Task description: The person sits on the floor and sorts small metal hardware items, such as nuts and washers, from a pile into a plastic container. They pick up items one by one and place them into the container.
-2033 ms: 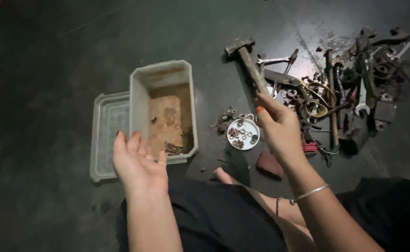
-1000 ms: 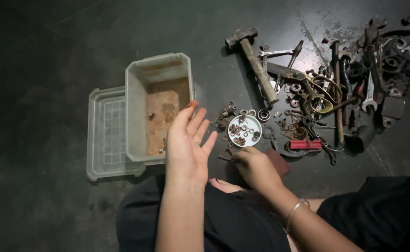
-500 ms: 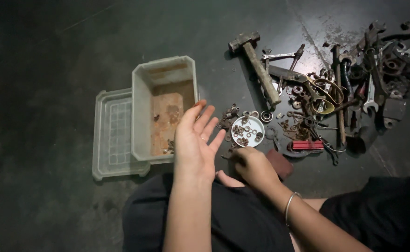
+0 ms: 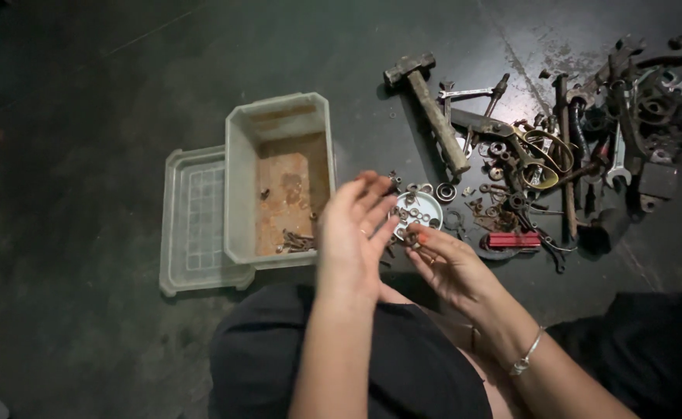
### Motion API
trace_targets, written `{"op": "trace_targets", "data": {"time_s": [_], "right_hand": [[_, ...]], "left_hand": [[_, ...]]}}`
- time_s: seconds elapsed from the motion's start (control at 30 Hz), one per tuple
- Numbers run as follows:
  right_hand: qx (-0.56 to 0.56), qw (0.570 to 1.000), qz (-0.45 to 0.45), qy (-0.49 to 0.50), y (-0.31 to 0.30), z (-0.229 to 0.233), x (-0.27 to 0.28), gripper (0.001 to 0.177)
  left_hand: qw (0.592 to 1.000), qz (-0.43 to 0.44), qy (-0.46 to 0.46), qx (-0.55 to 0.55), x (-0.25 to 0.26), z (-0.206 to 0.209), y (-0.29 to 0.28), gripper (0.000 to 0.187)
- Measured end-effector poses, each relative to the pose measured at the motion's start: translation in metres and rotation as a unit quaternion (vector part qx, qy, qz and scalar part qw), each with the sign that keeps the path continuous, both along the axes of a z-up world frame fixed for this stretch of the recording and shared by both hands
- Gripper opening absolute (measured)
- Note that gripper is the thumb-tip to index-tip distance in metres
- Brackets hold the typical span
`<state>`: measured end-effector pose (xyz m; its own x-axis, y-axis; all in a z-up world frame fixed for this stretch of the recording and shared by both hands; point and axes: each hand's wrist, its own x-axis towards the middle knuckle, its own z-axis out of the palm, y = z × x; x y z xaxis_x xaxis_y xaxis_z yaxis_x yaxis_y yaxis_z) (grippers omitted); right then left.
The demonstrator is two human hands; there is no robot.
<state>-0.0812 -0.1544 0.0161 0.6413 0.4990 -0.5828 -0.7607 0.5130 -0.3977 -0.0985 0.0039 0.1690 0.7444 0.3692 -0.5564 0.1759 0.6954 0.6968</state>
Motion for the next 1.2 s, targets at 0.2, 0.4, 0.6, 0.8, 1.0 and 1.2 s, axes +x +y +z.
{"op": "trace_targets", "data": {"time_s": [0.2, 0.4, 0.6, 0.8, 1.0, 1.2], "right_hand": [[0.029, 0.998, -0.032, -0.041, -0.006, 0.036, 0.005, 0.031], [0.001, 0.991, -0.072, -0.113, -0.012, 0.074, 0.006, 0.029], [-0.128, 0.964, -0.078, -0.218, -0.008, 0.112, -0.004, 0.030], [-0.088, 0.981, -0.128, -0.118, -0.015, 0.112, 0.004, 0.029], [0.046, 0.992, -0.109, 0.036, -0.018, 0.097, 0.008, 0.033], [0.075, 0.985, -0.132, 0.078, -0.018, 0.098, 0.013, 0.047]], "left_hand": [[0.997, -0.014, -0.048, 0.062, 0.002, -0.024, -0.026, 0.031], [0.999, -0.036, -0.033, -0.016, 0.002, -0.032, -0.043, 0.029], [0.996, -0.037, -0.053, -0.063, -0.001, -0.034, -0.048, 0.023], [0.992, 0.051, -0.070, -0.094, -0.001, -0.025, -0.049, 0.018], [0.998, -0.006, -0.054, -0.020, 0.000, -0.016, -0.051, 0.040], [0.997, -0.037, -0.071, -0.005, 0.000, -0.006, -0.049, 0.060]]}}
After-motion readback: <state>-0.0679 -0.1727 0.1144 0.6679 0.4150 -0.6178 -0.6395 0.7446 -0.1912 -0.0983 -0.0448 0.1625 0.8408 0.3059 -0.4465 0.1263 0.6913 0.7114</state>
